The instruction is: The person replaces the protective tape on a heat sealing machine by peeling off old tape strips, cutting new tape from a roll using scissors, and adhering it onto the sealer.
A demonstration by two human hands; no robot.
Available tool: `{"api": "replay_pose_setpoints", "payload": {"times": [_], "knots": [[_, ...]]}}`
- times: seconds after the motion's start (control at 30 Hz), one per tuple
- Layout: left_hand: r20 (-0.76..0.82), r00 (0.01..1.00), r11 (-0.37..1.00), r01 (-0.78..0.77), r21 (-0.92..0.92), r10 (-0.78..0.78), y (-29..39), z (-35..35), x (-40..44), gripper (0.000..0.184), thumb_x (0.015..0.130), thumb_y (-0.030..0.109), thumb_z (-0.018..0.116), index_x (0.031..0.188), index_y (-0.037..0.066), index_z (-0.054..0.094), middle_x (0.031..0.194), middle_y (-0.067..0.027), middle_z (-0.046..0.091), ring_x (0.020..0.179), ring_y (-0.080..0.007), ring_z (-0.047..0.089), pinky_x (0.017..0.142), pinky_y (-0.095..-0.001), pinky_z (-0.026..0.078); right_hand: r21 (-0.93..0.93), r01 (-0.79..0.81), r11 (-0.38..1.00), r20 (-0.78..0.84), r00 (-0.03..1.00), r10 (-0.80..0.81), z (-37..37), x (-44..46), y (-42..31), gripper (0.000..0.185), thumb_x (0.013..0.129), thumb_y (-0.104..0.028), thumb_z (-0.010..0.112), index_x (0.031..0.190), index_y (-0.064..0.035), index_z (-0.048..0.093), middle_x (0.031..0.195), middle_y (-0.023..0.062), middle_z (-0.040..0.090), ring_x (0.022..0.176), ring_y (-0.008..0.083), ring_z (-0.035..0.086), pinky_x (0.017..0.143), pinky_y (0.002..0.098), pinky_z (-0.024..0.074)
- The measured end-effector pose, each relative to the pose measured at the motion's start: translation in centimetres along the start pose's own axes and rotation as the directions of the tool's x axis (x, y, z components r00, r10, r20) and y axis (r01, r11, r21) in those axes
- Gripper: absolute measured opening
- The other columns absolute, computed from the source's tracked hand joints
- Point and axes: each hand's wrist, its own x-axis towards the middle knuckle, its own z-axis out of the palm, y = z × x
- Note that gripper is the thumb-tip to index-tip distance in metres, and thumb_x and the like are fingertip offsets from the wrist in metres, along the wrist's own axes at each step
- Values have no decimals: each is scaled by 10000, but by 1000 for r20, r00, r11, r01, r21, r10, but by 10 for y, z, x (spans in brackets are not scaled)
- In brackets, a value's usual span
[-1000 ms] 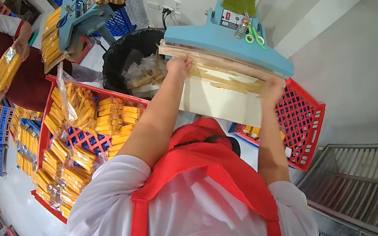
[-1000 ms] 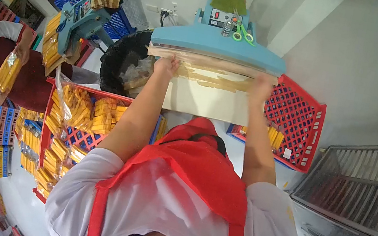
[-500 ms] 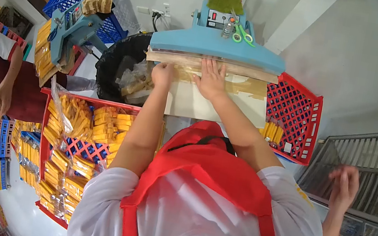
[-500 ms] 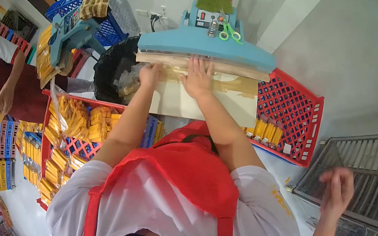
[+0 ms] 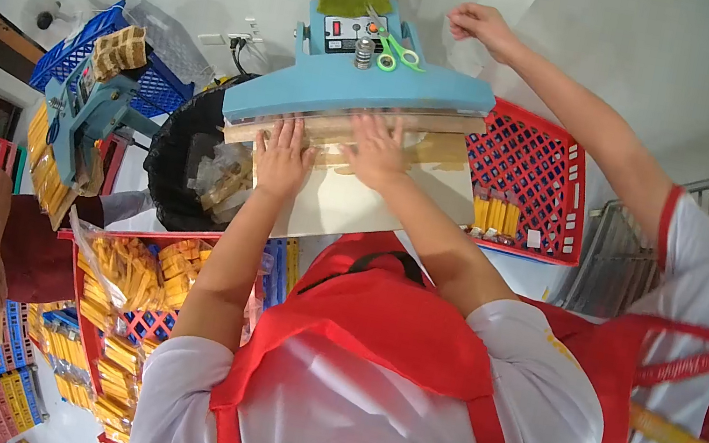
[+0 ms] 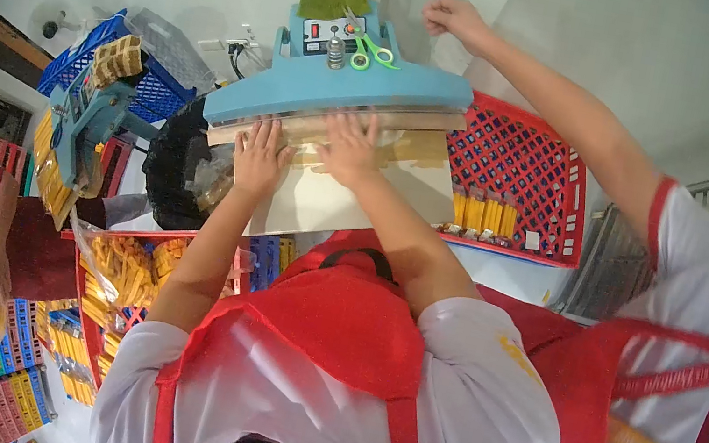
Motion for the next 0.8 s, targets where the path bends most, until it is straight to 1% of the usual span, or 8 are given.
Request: {"api": "replay_pose_setpoints", "payload": {"times": [0.13, 0.2, 0.23, 0.3, 0.43, 0.57, 0.63, 0.8], "knots": [[-35, 999, 1000, -7, -3, 7, -7, -2, -1, 531, 793, 389, 395, 1211, 67, 339, 1239, -102, 339, 1149, -257, 311, 954, -474, 169, -123, -211, 970, 13, 977, 214, -12, -9, 52, 554, 801, -414, 367, 1206, -38, 330, 1256, 119, 332, 1207, 231, 231, 974, 503, 60], [0, 998, 995, -60, -86, 60, -16, -2, 3, 535, 784, 391, 406, 1205, 67, 341, 1210, -103, 366, 1118, -274, 340, 960, -479, 151, -153, -315, 937, 87, 940, 330, -36, -14, 74, 554, 812, -415, 342, 1208, -28, 323, 1262, 138, 316, 1212, 248, 217, 972, 506, 64], [3, 999, 995, -51, -84, 51, -18, -1, 3, 535, 784, 391, 406, 1205, 67, 341, 1210, -103, 366, 1118, -274, 340, 960, -479, 151, -153, -307, 939, 93, 942, 323, -32, -18, 90, 554, 812, -415, 342, 1208, -28, 323, 1262, 138, 316, 1212, 248, 217, 972, 506, 64], [44, 999, 996, -21, -85, 25, -18, -2, 5, 550, 781, 402, 405, 1218, 78, 326, 1195, -102, 370, 1125, -266, 323, 966, -488, 127, -284, -327, 902, -116, 945, 306, -19, -25, 118, 530, 802, -416, 369, 1168, -32, 375, 1233, 129, 348, 1197, 249, 235, 962, 526, 56], [71, 997, 999, -8, 34, 6, -8, -17, 6, 558, 786, 423, 383, 1238, 103, 308, 1243, -83, 317, 1185, -236, 232, 967, -496, 113, -257, -356, 898, -102, 934, 341, -29, -29, 125, 560, 814, -436, 339, 1185, -17, 346, 1262, 147, 301, 1208, 268, 204, 966, 519, 50], [82, 995, 999, 53, 1, -53, -9, -12, -2, 556, 787, 406, 394, 1245, 105, 299, 1254, -72, 309, 1195, -236, 222, 960, -501, 125, -286, -394, 874, -34, 915, 402, -35, -30, 128, 570, 813, -438, 336, 1201, -20, 325, 1272, 138, 290, 1214, 251, 199, 966, 520, 66], [-54, 998, 999, 43, -11, -43, -13, -6, -7, 566, 771, 408, 419, 1234, 96, 324, 1221, -86, 345, 1185, -249, 251, 958, -496, 136, -232, -415, 880, -124, 910, 397, -31, -33, 133, 573, 813, -432, 346, 1208, -19, 311, 1273, 131, 290, 1221, 236, 192, 964, 520, 89], [-97, 993, 998, 64, -10, -65, -14, 0, -13, 565, 763, 384, 457, 1227, 88, 331, 1208, -114, 350, 1155, -273, 283, 943, -494, 170, -226, -422, 878, -102, 906, 410, -31, -34, 138, 560, 815, -411, 360, 1209, -17, 307, 1278, 127, 283, 1220, 233, 194, 960, 514, 119]]}}
